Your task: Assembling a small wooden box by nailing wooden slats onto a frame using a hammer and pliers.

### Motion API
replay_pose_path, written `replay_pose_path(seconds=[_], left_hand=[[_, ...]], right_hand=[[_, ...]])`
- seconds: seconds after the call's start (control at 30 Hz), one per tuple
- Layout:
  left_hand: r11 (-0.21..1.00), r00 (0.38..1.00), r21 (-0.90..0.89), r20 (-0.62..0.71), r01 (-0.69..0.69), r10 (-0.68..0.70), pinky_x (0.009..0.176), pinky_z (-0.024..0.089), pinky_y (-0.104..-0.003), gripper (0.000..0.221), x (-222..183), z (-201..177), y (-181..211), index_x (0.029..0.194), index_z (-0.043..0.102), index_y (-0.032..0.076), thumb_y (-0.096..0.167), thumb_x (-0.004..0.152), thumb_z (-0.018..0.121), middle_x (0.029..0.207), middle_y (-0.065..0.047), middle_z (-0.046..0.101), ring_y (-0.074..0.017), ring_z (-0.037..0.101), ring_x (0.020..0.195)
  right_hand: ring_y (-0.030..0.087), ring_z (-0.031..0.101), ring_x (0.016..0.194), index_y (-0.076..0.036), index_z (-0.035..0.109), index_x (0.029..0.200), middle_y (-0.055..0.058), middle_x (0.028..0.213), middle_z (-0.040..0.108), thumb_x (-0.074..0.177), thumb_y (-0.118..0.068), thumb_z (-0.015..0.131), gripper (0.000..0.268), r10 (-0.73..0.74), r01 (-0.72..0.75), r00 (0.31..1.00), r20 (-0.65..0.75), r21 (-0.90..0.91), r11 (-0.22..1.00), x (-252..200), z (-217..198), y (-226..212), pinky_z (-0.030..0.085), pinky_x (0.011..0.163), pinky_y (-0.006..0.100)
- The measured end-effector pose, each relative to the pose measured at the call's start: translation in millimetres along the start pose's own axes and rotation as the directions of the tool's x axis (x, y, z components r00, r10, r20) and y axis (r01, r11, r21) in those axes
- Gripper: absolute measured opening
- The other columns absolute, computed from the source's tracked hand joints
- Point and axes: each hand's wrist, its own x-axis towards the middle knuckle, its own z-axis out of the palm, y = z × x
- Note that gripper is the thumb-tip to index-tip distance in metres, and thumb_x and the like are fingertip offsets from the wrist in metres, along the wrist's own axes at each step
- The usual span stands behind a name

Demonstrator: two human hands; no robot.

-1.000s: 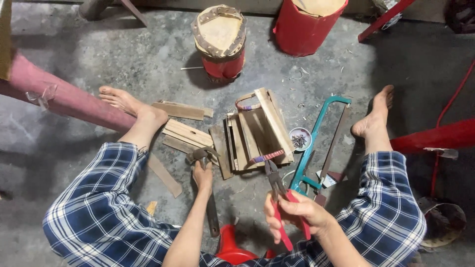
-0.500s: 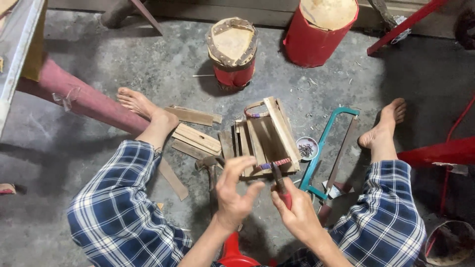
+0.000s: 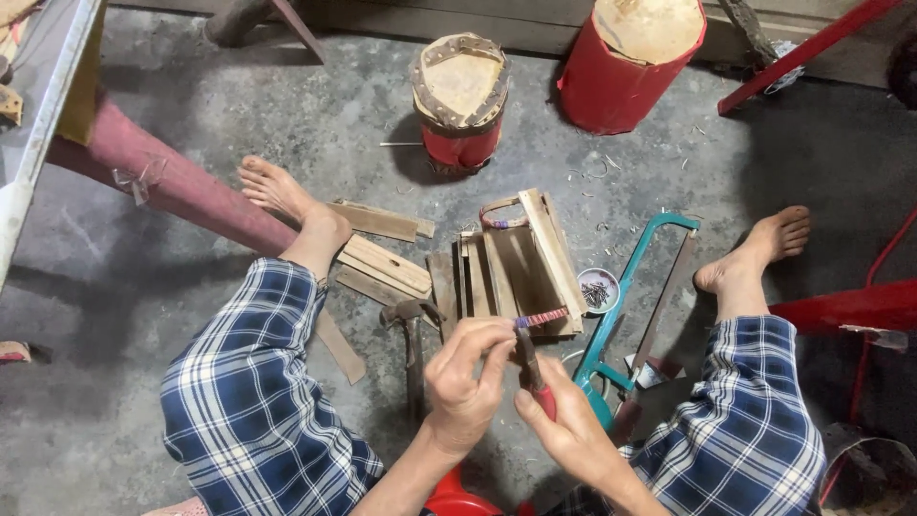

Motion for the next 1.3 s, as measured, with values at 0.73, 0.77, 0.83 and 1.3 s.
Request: replay_pose_path(seconds=[0.73,0.77,0.83,1.3], left_hand=[[0.978,0.978,-0.028,0.026,0.206,-0.205,0.063,0.055,-0.025,0.008,12,-20,21,0.087,0.066,0.001,-0.004,0.082,0.069,0.080,-0.004,0.068,-0.0127,0.063,0.066],[0.956,0.963,-0.121,0.068,0.266,-0.259,0.063,0.059,-0.024,0.008,10,-20,19,0.089,0.066,0.000,-0.006,0.084,0.067,0.081,-0.006,0.069,-0.0130,0.067,0.068],[0.922,0.944,-0.209,0.115,0.327,-0.309,0.063,0.063,-0.023,0.008,6,-18,13,0.090,0.065,0.000,-0.007,0.086,0.065,0.082,-0.008,0.070,-0.0133,0.072,0.069],[0.936,0.949,-0.163,0.101,0.310,-0.297,0.056,0.061,-0.021,0.009,5,-11,8,0.092,0.065,0.000,-0.005,0.084,0.065,0.080,-0.007,0.069,-0.0115,0.066,0.063]], right_hand=[[0.018,0.071,0.102,-0.009,0.055,0.140,0.006,0.128,0.065,0.092,-0.025,0.056,0.051,0.150,-0.147,0.989,-0.010,0.133,0.980,2,4,-23,0.062,0.079,0.033],[0.017,0.070,0.100,-0.008,0.055,0.140,0.006,0.128,0.064,0.093,-0.026,0.057,0.050,0.129,-0.128,0.992,-0.001,0.137,0.982,2,4,-23,0.061,0.078,0.032],[0.015,0.068,0.098,-0.006,0.056,0.139,0.006,0.128,0.063,0.094,-0.026,0.057,0.049,0.110,-0.110,0.994,0.008,0.142,0.984,1,4,-24,0.060,0.077,0.031],[0.016,0.067,0.081,-0.010,0.060,0.135,0.005,0.108,0.074,0.093,-0.031,0.056,0.047,0.121,-0.123,0.992,-0.036,-0.055,0.991,2,2,-29,0.055,0.072,0.032]])
